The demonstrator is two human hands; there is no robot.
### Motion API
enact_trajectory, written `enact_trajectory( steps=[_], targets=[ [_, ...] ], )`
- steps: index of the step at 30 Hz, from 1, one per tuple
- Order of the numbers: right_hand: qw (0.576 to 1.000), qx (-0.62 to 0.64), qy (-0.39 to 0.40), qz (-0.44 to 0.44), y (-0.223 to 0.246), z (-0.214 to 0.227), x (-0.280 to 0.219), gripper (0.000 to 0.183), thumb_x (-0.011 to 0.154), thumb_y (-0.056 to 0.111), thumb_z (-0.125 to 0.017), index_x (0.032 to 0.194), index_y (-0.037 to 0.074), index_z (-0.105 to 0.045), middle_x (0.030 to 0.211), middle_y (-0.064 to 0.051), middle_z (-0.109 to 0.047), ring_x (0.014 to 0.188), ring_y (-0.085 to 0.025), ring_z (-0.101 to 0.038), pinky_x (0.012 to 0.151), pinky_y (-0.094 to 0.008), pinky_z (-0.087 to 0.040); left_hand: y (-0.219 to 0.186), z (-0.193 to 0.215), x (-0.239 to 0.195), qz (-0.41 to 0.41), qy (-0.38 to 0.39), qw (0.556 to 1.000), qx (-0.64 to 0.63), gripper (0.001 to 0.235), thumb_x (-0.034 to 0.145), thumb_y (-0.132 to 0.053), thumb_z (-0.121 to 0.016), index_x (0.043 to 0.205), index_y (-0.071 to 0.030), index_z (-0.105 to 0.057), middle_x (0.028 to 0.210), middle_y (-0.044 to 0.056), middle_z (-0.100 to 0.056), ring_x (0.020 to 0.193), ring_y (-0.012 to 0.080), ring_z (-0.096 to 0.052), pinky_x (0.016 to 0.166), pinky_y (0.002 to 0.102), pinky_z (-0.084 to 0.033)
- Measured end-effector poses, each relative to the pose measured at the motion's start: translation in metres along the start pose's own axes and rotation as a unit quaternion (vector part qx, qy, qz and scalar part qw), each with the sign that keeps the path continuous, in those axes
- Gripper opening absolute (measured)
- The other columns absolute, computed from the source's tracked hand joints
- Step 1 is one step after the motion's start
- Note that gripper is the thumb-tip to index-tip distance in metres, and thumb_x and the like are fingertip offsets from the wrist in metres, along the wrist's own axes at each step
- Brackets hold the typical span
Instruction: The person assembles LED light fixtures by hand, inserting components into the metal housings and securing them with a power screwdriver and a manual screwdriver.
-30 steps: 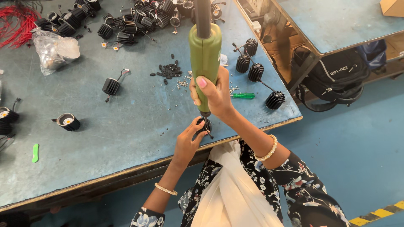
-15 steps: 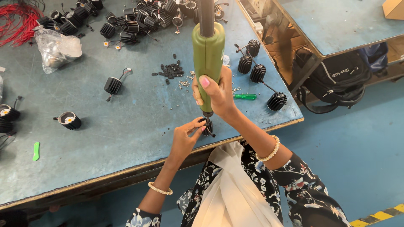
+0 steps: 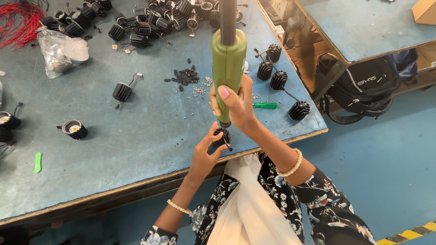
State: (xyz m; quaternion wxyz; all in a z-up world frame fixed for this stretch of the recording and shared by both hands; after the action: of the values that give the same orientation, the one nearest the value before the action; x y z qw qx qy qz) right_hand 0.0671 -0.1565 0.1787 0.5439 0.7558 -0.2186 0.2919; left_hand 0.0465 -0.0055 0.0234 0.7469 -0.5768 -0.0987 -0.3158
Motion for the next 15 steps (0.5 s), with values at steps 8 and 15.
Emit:
enact_trajectory(
  steps=[8,15],
  targets=[
    [1.000,-0.002,0.005,0.003,-0.004,0.001,0.001,0.049,0.101,0.045,-0.061,0.087,-0.002,-0.056,0.063,-0.008,-0.056,0.051,-0.013,-0.055,0.050,-0.028,-0.048,0.024,0.000,0.002,0.034,0.020,0.999,0.018,0.021,0.088,-0.005,-0.077,0.104,0.004,-0.067,0.136,0.016,-0.069,0.109,0.0239,-0.076,0.091,0.034,-0.060],
    [1.000,0.011,0.002,-0.010,-0.006,0.003,0.003,0.049,0.101,0.045,-0.061,0.087,-0.002,-0.056,0.063,-0.008,-0.056,0.051,-0.013,-0.054,0.049,-0.029,-0.049,0.027,-0.002,0.001,0.033,0.015,0.999,-0.004,0.022,0.089,-0.004,-0.076,0.106,0.005,-0.067,0.136,0.016,-0.067,0.109,0.0235,-0.076,0.090,0.033,-0.060]
  ],
)
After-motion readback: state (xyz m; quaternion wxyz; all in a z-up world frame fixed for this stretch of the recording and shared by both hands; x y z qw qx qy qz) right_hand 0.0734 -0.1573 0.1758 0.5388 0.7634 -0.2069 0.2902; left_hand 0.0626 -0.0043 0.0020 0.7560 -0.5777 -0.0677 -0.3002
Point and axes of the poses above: each hand's wrist, its own x-axis towards the middle knuckle, its own z-axis out of the back of the hand, y = z × x, the point moved 4 cm from there along x, towards the middle knuckle
